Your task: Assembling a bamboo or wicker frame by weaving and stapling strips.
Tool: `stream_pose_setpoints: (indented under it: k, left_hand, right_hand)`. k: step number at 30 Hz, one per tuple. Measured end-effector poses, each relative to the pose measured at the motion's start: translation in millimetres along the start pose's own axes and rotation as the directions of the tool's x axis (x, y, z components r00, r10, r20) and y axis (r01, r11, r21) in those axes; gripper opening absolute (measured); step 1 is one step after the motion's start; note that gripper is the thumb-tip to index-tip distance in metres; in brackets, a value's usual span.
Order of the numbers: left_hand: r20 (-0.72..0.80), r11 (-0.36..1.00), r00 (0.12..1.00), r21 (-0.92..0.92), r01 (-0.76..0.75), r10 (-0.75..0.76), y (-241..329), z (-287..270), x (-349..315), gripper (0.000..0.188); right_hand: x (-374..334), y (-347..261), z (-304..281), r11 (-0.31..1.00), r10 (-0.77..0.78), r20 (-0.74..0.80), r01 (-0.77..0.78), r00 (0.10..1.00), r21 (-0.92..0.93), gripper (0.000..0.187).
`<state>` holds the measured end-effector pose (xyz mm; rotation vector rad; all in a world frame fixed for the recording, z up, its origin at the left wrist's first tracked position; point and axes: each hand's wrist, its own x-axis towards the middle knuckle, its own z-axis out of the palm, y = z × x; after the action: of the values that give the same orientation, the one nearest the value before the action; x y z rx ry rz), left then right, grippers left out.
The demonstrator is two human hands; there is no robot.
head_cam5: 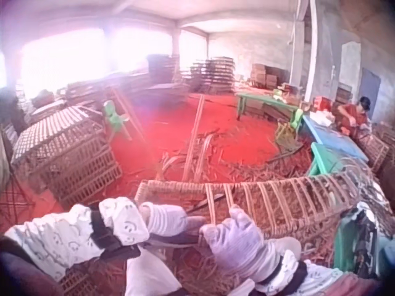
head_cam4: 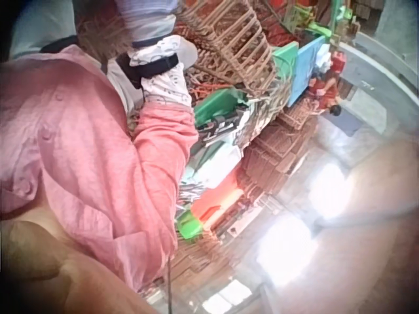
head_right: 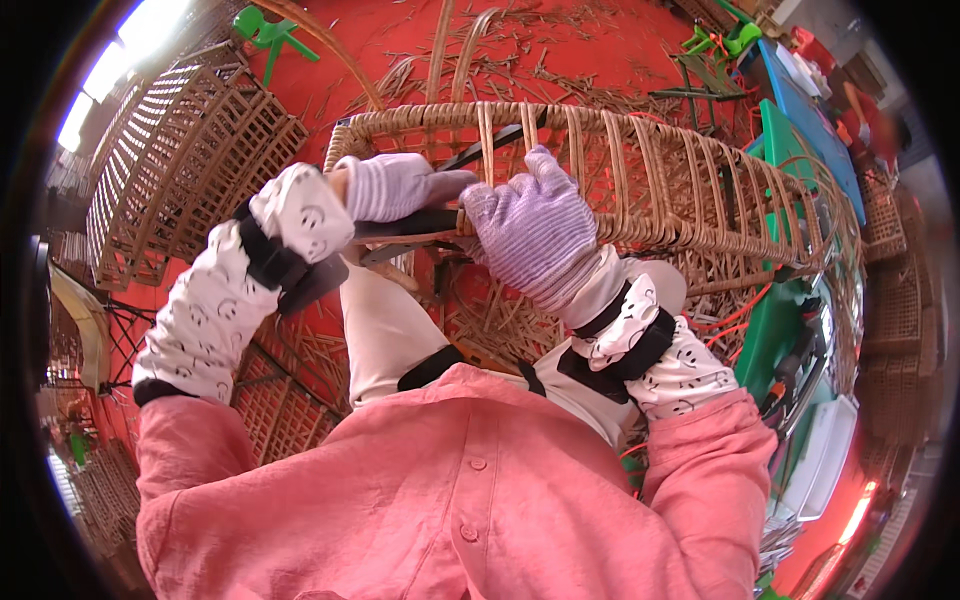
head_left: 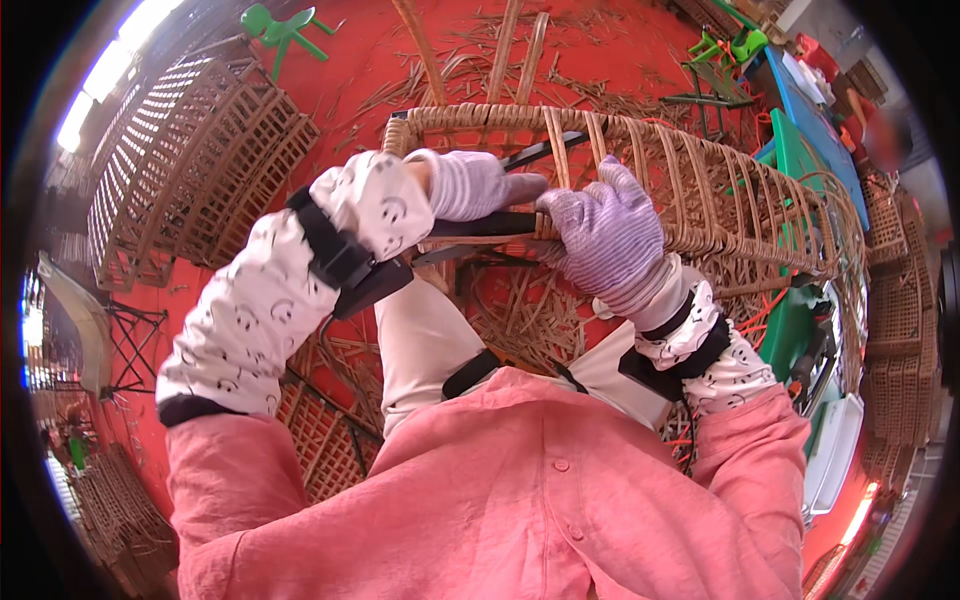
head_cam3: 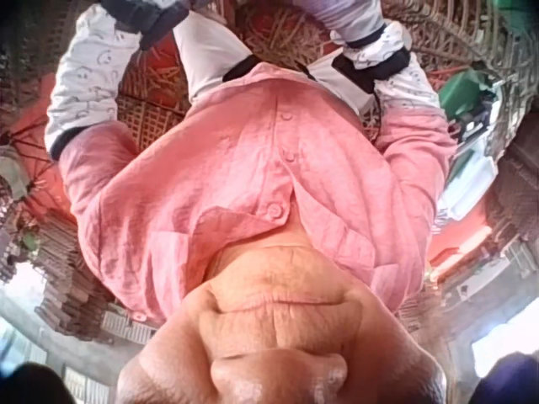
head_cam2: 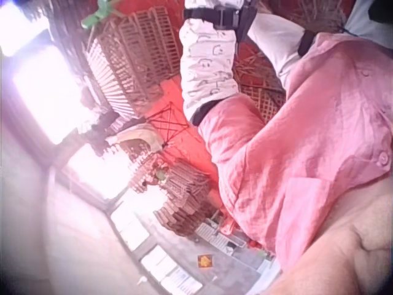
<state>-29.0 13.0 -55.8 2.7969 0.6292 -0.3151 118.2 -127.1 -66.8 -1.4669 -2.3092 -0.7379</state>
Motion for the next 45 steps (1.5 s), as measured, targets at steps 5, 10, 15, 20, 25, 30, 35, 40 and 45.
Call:
stream_pose_setpoints:
  k: [5, 10, 15, 20, 25, 30, 35, 40, 45]
  left_hand:
    - [0.114, 0.965, 0.99, -0.256, -0.052, 0.083, 8, -14, 7, 0.034]
    - [-0.025, 0.887, 0.976, -0.412, -0.207, 0.216, 2, -10, 11, 0.03]
    - [-0.099, 0.583, 0.967, -0.81, 0.06, -0.236, 17, -9, 7, 0.015]
    - [-0.352, 0.37, 0.911, -0.893, -0.258, -0.213, 34, 2, -42, 0.017]
    - [-0.737, 0.914, 0.619, -0.002, -0.406, 0.273, 61, 13, -67, 0.02]
    - [-0.783, 0.936, 0.525, 0.211, -0.282, 0.335, 70, 54, -71, 0.022]
    - [-0.753, 0.928, 0.543, 0.296, -0.226, 0.372, 68, 60, -72, 0.018]
    - [-0.813, 0.906, 0.561, -0.107, -0.41, 0.158, 46, 19, -88, 0.008]
    - [-0.462, 0.957, 0.872, -0.288, 0.026, -0.163, 24, -8, -67, 0.015]
  right_hand:
    - [-2, 1, -3, 0.999, 0.023, 0.01, -0.023, 1.0, 0.039, 0.034]
    - [-2, 1, -3, 0.996, 0.059, 0.02, -0.06, 0.998, 0.064, 0.044]
    - [-1, 0, -6, 0.972, 0.125, -0.008, -0.12, 0.992, 0.201, 0.046]
    - [4, 2, -13, 0.945, 0.212, 0.013, -0.209, 0.977, 0.251, 0.046]
    - [7, 4, -20, 0.926, 0.133, 0.114, -0.165, 0.984, 0.341, 0.036]
    - [8, 17, -21, 0.839, 0.051, 0.161, -0.13, 0.986, 0.529, 0.028]
    - [18, 5, -22, 0.941, 0.053, 0.297, -0.147, 0.954, 0.305, 0.036]
    - [14, 0, -10, 0.985, -0.014, 0.174, -0.016, 0.985, 0.17, 0.037]
    - [4, -5, 5, 0.996, 0.014, 0.098, -0.022, 0.995, 0.089, 0.035]
